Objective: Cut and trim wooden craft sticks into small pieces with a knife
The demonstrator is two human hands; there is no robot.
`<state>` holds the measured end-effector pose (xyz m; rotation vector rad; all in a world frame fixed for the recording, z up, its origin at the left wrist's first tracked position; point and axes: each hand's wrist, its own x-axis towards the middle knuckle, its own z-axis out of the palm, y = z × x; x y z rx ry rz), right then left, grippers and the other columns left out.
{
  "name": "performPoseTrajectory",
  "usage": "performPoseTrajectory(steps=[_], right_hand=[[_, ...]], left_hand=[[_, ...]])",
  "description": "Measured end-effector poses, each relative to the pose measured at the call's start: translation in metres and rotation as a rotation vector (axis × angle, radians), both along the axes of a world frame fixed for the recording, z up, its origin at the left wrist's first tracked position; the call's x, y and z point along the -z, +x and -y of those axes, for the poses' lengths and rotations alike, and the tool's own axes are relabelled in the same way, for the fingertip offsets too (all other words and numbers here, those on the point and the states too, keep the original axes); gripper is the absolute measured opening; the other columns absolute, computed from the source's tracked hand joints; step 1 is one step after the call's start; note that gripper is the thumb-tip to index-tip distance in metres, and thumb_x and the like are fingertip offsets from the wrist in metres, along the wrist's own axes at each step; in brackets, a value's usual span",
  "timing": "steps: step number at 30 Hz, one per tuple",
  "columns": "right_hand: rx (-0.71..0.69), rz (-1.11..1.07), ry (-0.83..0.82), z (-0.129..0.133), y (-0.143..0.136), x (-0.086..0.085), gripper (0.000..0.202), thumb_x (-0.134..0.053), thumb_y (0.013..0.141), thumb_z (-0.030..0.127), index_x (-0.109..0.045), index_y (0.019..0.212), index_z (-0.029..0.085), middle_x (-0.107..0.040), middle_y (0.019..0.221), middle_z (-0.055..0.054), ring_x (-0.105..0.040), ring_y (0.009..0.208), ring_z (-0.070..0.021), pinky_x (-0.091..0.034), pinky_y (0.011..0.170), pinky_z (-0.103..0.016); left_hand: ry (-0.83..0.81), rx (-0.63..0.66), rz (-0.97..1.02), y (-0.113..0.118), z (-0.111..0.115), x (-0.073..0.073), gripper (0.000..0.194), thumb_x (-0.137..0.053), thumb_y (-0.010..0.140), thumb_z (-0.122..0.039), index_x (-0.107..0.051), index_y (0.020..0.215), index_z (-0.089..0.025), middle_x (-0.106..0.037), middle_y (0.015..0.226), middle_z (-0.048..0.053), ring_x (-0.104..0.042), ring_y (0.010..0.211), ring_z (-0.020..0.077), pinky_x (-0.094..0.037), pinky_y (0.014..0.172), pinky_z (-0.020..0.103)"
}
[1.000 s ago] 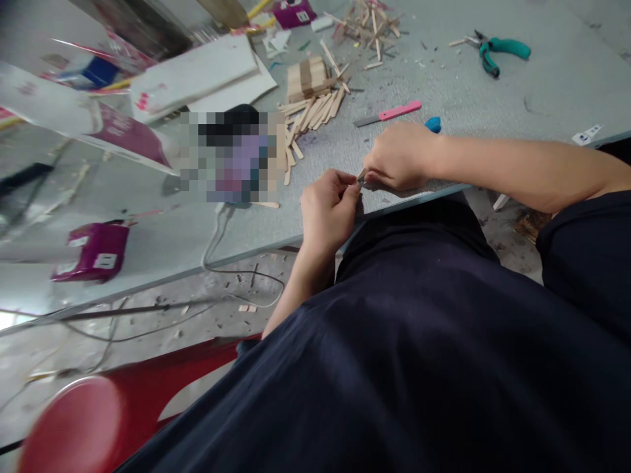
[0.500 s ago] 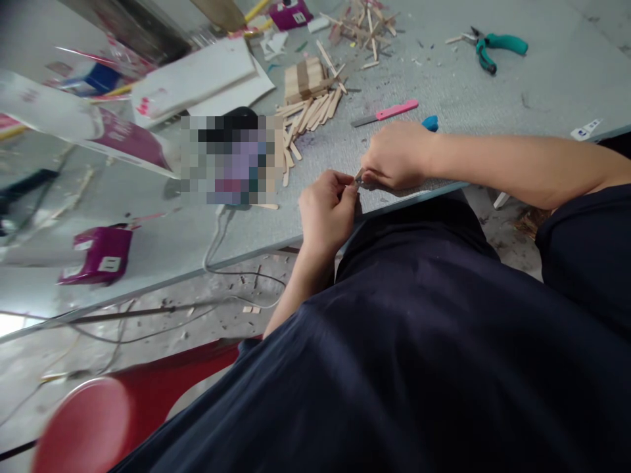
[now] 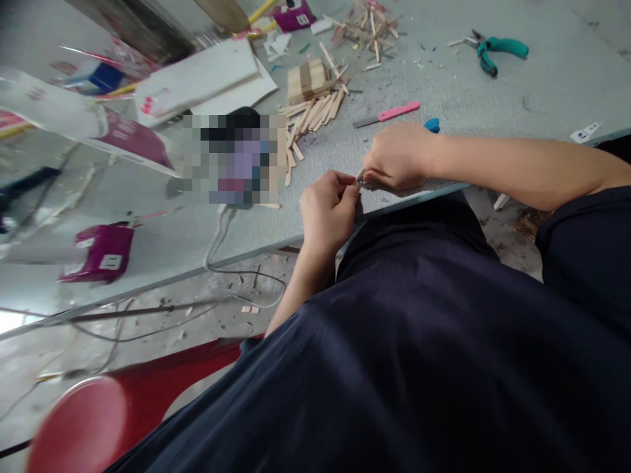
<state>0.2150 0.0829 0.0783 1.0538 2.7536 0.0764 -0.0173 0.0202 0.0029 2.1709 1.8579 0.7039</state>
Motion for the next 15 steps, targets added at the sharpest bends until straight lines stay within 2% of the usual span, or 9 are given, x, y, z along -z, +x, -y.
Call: performPoseTrajectory(steps=[5,11,15], right_hand=[[0.023,0.020,-0.027,0.001,0.000,-0.003,0.069,-0.036,0.132,0.060,-0.090,0.153,0.022,-0.092,0.140,-0.022,-0.084,0.126,-0.0428,-0.051,0.093,-0.047],[-0.050,0.035,-0.004,-0.008,0.005,0.002,0.071,-0.032,0.134,0.059,-0.089,0.151,0.020,-0.092,0.137,-0.021,-0.084,0.126,-0.0408,-0.049,0.092,-0.046],[-0.075,0.050,-0.015,-0.012,0.010,0.003,0.071,-0.029,0.135,0.057,-0.087,0.153,0.019,-0.092,0.138,-0.020,-0.084,0.129,-0.0416,-0.050,0.095,-0.047]], left_hand=[[-0.020,-0.006,0.025,0.000,0.001,-0.001,0.023,-0.066,0.115,-0.036,-0.083,0.126,-0.025,-0.092,0.108,0.010,-0.084,0.100,0.0317,-0.054,0.090,0.044],[-0.027,0.020,0.073,-0.001,0.001,-0.004,0.020,-0.068,0.113,-0.037,-0.084,0.121,-0.028,-0.089,0.099,0.006,-0.079,0.092,0.0279,-0.053,0.086,0.041],[-0.038,0.006,0.065,0.000,0.000,-0.007,0.019,-0.069,0.113,-0.036,-0.085,0.120,-0.028,-0.091,0.104,0.007,-0.080,0.097,0.0287,-0.054,0.089,0.041]])
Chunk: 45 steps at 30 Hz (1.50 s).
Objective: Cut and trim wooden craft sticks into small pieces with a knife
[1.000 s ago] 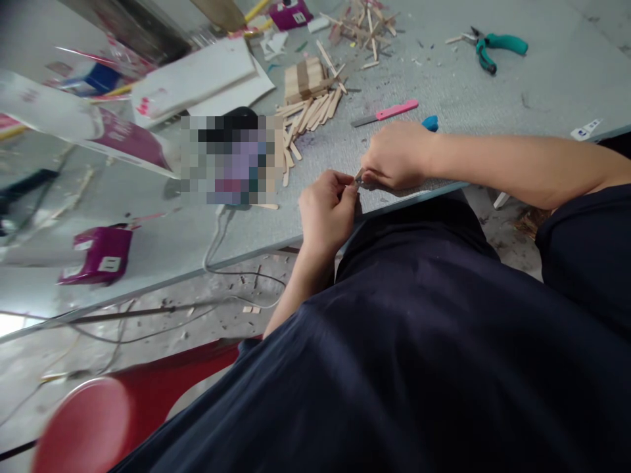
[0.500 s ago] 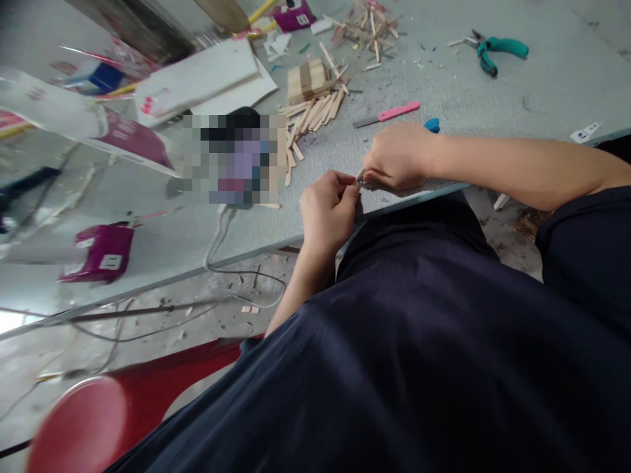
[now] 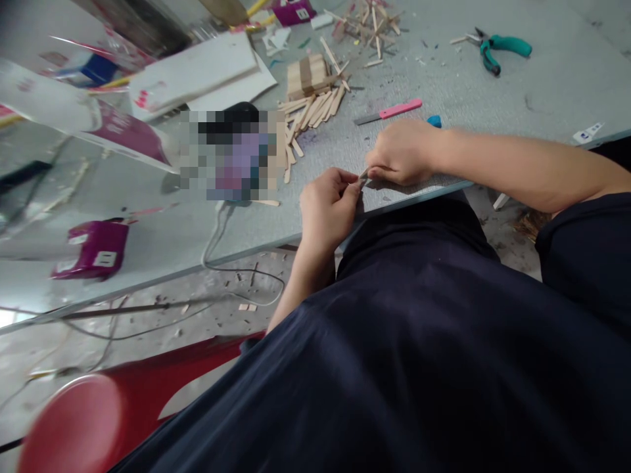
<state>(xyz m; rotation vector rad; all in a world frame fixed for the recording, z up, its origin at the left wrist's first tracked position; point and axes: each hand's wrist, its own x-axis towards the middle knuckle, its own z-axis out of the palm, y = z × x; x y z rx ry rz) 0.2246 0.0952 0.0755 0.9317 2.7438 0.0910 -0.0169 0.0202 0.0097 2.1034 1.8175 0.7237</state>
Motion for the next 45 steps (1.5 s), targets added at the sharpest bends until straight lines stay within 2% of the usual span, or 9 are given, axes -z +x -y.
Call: performPoseTrajectory(steps=[3,8,14,17,22,33,39,45], right_hand=[[-0.010,-0.006,-0.022,0.000,0.002,-0.002,0.072,-0.029,0.135,0.057,-0.087,0.152,0.019,-0.092,0.141,-0.019,-0.083,0.131,-0.0405,-0.050,0.095,-0.048],[0.041,-0.026,-0.020,0.003,0.000,-0.004,0.071,-0.031,0.132,0.060,-0.089,0.156,0.027,-0.093,0.140,-0.018,-0.085,0.125,-0.0409,-0.052,0.093,-0.050],[0.048,-0.054,-0.046,0.005,-0.002,-0.006,0.070,-0.034,0.132,0.059,-0.091,0.152,0.024,-0.092,0.140,-0.021,-0.085,0.127,-0.0458,-0.053,0.095,-0.053],[0.064,-0.067,-0.041,0.006,-0.002,-0.004,0.068,-0.037,0.132,0.060,-0.092,0.150,0.025,-0.093,0.137,-0.019,-0.085,0.123,-0.0433,-0.053,0.096,-0.053],[0.058,-0.053,-0.020,0.006,-0.003,-0.004,0.068,-0.037,0.133,0.059,-0.090,0.150,0.021,-0.093,0.135,-0.019,-0.083,0.120,-0.0373,-0.051,0.095,-0.048],[0.047,-0.010,-0.004,0.006,-0.005,-0.005,0.072,-0.031,0.132,0.060,-0.089,0.152,0.021,-0.092,0.135,-0.022,-0.084,0.124,-0.0437,-0.052,0.092,-0.051],[0.043,0.019,0.026,0.007,-0.007,-0.007,0.073,-0.030,0.131,0.061,-0.090,0.151,0.024,-0.093,0.132,-0.020,-0.085,0.116,-0.0401,-0.049,0.087,-0.047],[0.070,-0.010,-0.007,0.010,-0.009,-0.010,0.074,-0.033,0.130,0.062,-0.091,0.148,0.020,-0.092,0.131,-0.023,-0.085,0.117,-0.0398,-0.052,0.090,-0.048]], left_hand=[[0.008,-0.012,-0.009,0.001,-0.001,0.000,0.017,-0.071,0.111,-0.036,-0.085,0.118,-0.029,-0.092,0.106,0.007,-0.081,0.099,0.0303,-0.056,0.090,0.042],[0.027,-0.011,0.010,0.000,-0.002,0.003,0.015,-0.072,0.110,-0.037,-0.084,0.116,-0.030,-0.092,0.105,0.008,-0.080,0.098,0.0310,-0.059,0.090,0.043],[0.031,-0.012,0.025,0.001,0.000,0.003,0.017,-0.070,0.109,-0.036,-0.084,0.117,-0.030,-0.091,0.103,0.007,-0.080,0.098,0.0300,-0.058,0.091,0.042],[0.006,-0.021,0.013,0.002,0.001,0.001,0.019,-0.069,0.111,-0.037,-0.084,0.119,-0.029,-0.091,0.106,0.009,-0.081,0.099,0.0309,-0.058,0.093,0.044],[0.023,-0.015,0.021,0.002,0.001,0.003,0.019,-0.069,0.110,-0.035,-0.084,0.119,-0.029,-0.091,0.105,0.009,-0.081,0.099,0.0305,-0.059,0.094,0.044],[0.017,-0.014,0.023,0.002,0.001,0.003,0.016,-0.068,0.110,-0.036,-0.082,0.117,-0.030,-0.091,0.107,0.009,-0.082,0.102,0.0320,-0.060,0.097,0.046],[0.049,-0.012,0.031,0.002,0.001,0.005,0.015,-0.069,0.108,-0.037,-0.081,0.114,-0.030,-0.090,0.102,0.008,-0.082,0.098,0.0310,-0.060,0.094,0.045],[0.043,0.008,0.044,0.000,0.001,0.003,0.012,-0.070,0.108,-0.034,-0.081,0.112,-0.032,-0.090,0.100,0.006,-0.080,0.094,0.0290,-0.061,0.093,0.045]])
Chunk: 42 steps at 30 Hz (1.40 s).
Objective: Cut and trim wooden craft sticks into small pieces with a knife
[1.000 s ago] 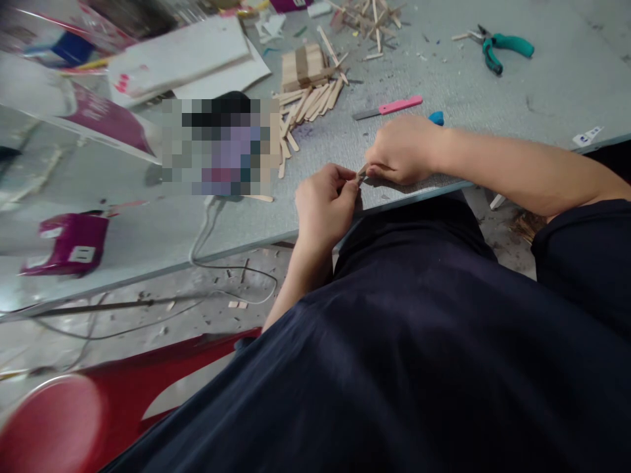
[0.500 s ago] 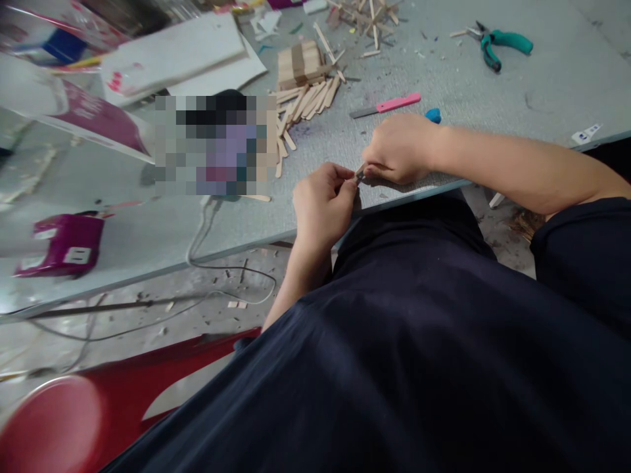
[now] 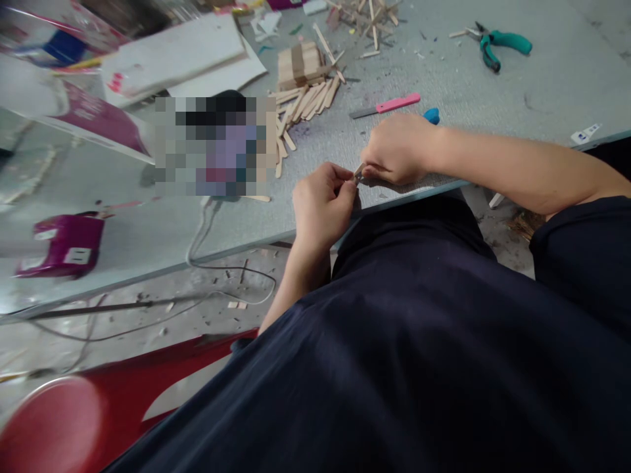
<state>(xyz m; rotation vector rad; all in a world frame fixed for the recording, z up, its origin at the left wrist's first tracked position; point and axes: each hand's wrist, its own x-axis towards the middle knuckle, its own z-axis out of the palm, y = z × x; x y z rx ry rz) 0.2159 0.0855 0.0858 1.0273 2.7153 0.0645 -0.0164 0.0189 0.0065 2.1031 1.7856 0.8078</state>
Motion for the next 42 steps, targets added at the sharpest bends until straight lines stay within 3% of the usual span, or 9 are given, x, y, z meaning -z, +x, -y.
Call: performPoseTrajectory(steps=[9,16,20,24,28,32,37,42], right_hand=[[0.007,-0.041,0.023,-0.001,0.001,0.007,0.074,-0.033,0.129,0.063,-0.091,0.143,0.020,-0.093,0.132,-0.023,-0.085,0.119,-0.0408,-0.053,0.090,-0.048],[-0.060,-0.080,-0.012,-0.009,0.006,0.008,0.072,-0.025,0.132,0.056,-0.079,0.153,0.013,-0.088,0.141,-0.024,-0.080,0.130,-0.0387,-0.048,0.095,-0.047],[-0.087,-0.153,-0.012,-0.016,0.008,0.010,0.084,-0.009,0.131,0.066,-0.070,0.161,0.016,-0.083,0.147,-0.022,-0.077,0.132,-0.0370,-0.047,0.099,-0.047],[-0.085,-0.224,0.102,-0.021,0.013,0.014,0.093,-0.006,0.128,0.078,-0.065,0.168,0.019,-0.077,0.152,-0.022,-0.074,0.135,-0.0380,-0.050,0.106,-0.049],[-0.224,-0.445,0.070,-0.028,0.015,0.028,0.086,-0.015,0.130,0.080,-0.074,0.150,0.021,-0.079,0.139,-0.019,-0.075,0.123,-0.0348,-0.053,0.103,-0.048],[-0.323,-0.589,0.068,-0.031,0.012,0.043,0.088,-0.010,0.132,0.076,-0.076,0.140,0.020,-0.080,0.131,-0.015,-0.077,0.119,-0.0292,-0.054,0.101,-0.044],[-0.360,-0.615,0.050,-0.032,0.011,0.049,0.089,-0.008,0.133,0.077,-0.075,0.138,0.019,-0.081,0.130,-0.016,-0.076,0.118,-0.0269,-0.054,0.101,-0.042],[-0.355,-0.589,0.068,-0.031,0.012,0.047,0.069,-0.022,0.134,0.068,-0.074,0.135,0.022,-0.084,0.130,-0.014,-0.077,0.116,-0.0278,-0.054,0.096,-0.041]], left_hand=[[-0.011,0.000,0.021,-0.002,0.000,-0.001,0.014,-0.069,0.109,-0.035,-0.080,0.113,-0.029,-0.090,0.102,0.006,-0.080,0.097,0.0282,-0.060,0.092,0.043],[-0.044,0.014,0.192,-0.002,-0.002,0.007,0.019,-0.062,0.111,-0.031,-0.078,0.121,-0.031,-0.079,0.084,0.001,-0.077,0.083,0.0244,-0.062,0.080,0.040],[-0.103,0.034,0.326,-0.004,0.000,0.005,0.020,-0.057,0.111,-0.030,-0.072,0.124,-0.033,-0.069,0.072,-0.001,-0.070,0.066,0.0227,-0.064,0.072,0.040],[-0.178,0.070,0.398,-0.006,0.001,0.002,0.019,-0.055,0.112,-0.030,-0.066,0.127,-0.035,-0.069,0.071,-0.003,-0.074,0.064,0.0215,-0.068,0.072,0.040],[-0.114,0.174,0.513,-0.009,-0.004,0.011,0.005,-0.064,0.112,-0.033,-0.063,0.117,-0.033,-0.065,0.067,-0.007,-0.071,0.058,0.0181,-0.062,0.066,0.035],[-0.078,0.306,0.699,-0.009,-0.010,0.022,0.015,-0.073,0.109,-0.040,-0.061,0.108,-0.032,-0.060,0.062,-0.011,-0.071,0.056,0.0166,-0.059,0.064,0.032],[-0.118,0.304,0.713,-0.005,-0.010,0.019,0.018,-0.075,0.107,-0.035,-0.058,0.100,-0.031,-0.071,0.066,-0.008,-0.078,0.064,0.0167,-0.060,0.068,0.030],[-0.133,0.311,0.728,-0.003,-0.009,0.013,0.022,-0.078,0.104,-0.030,-0.058,0.096,-0.029,-0.081,0.077,-0.003,-0.083,0.073,0.0161,-0.061,0.071,0.028]])
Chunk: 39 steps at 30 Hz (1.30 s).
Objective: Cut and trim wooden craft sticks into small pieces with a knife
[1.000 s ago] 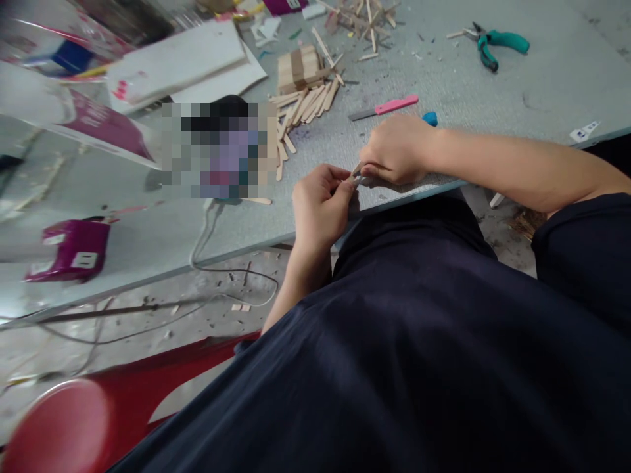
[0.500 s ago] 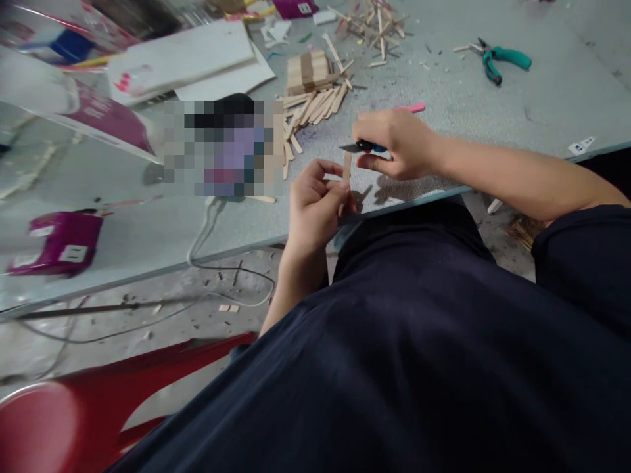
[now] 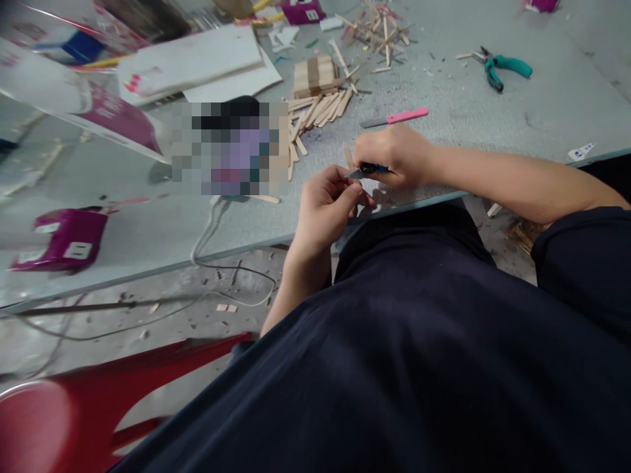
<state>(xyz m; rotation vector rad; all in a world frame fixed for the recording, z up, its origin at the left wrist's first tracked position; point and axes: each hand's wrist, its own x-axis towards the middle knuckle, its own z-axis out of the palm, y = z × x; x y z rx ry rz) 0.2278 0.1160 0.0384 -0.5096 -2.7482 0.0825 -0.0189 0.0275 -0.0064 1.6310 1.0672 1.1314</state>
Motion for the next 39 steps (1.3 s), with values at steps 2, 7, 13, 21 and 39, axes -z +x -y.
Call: performPoseTrajectory(steps=[2,7,13,21,39], right_hand=[[0.013,0.005,0.008,0.001,0.001,-0.002,0.067,-0.027,0.132,0.070,-0.075,0.133,0.023,-0.085,0.129,-0.015,-0.077,0.115,-0.0286,-0.053,0.094,-0.042],[0.045,-0.011,0.006,0.003,0.002,-0.008,0.060,-0.033,0.132,0.064,-0.074,0.137,0.020,-0.086,0.131,-0.016,-0.078,0.117,-0.0302,-0.054,0.097,-0.044],[0.024,0.098,0.038,0.004,0.000,-0.006,0.034,-0.053,0.119,0.039,-0.077,0.134,0.020,-0.086,0.133,-0.015,-0.077,0.108,-0.0294,-0.051,0.088,-0.043],[-0.007,0.233,0.041,0.011,0.001,-0.009,0.027,-0.063,0.113,0.035,-0.078,0.130,0.019,-0.087,0.127,-0.011,-0.076,0.107,-0.0264,-0.048,0.087,-0.039],[0.318,0.348,0.053,0.008,0.018,-0.027,0.046,-0.065,0.115,0.062,-0.085,0.124,0.022,-0.093,0.117,-0.015,-0.084,0.106,-0.0345,-0.052,0.086,-0.045]], left_hand=[[0.002,0.013,0.010,0.000,-0.001,-0.001,0.023,-0.080,0.104,-0.030,-0.059,0.095,-0.029,-0.083,0.081,-0.001,-0.084,0.075,0.0165,-0.061,0.072,0.028],[-0.018,-0.015,0.014,0.000,-0.001,-0.003,0.022,-0.084,0.107,-0.031,-0.063,0.099,-0.028,-0.080,0.076,-0.003,-0.080,0.068,0.0164,-0.063,0.070,0.028],[-0.010,0.021,-0.002,0.001,-0.001,-0.004,0.035,-0.094,0.107,-0.042,-0.065,0.096,-0.027,-0.083,0.084,0.000,-0.074,0.066,0.0136,-0.059,0.066,0.027],[0.107,-0.090,-0.127,-0.001,-0.008,0.000,0.029,-0.095,0.105,-0.036,-0.072,0.091,-0.026,-0.069,0.073,-0.004,-0.056,0.062,0.0123,-0.041,0.059,0.028],[0.289,-0.267,-0.568,0.003,0.012,-0.007,0.022,-0.079,0.106,-0.031,-0.067,0.088,-0.029,-0.077,0.103,0.007,-0.069,0.089,0.0259,-0.057,0.087,0.044]])
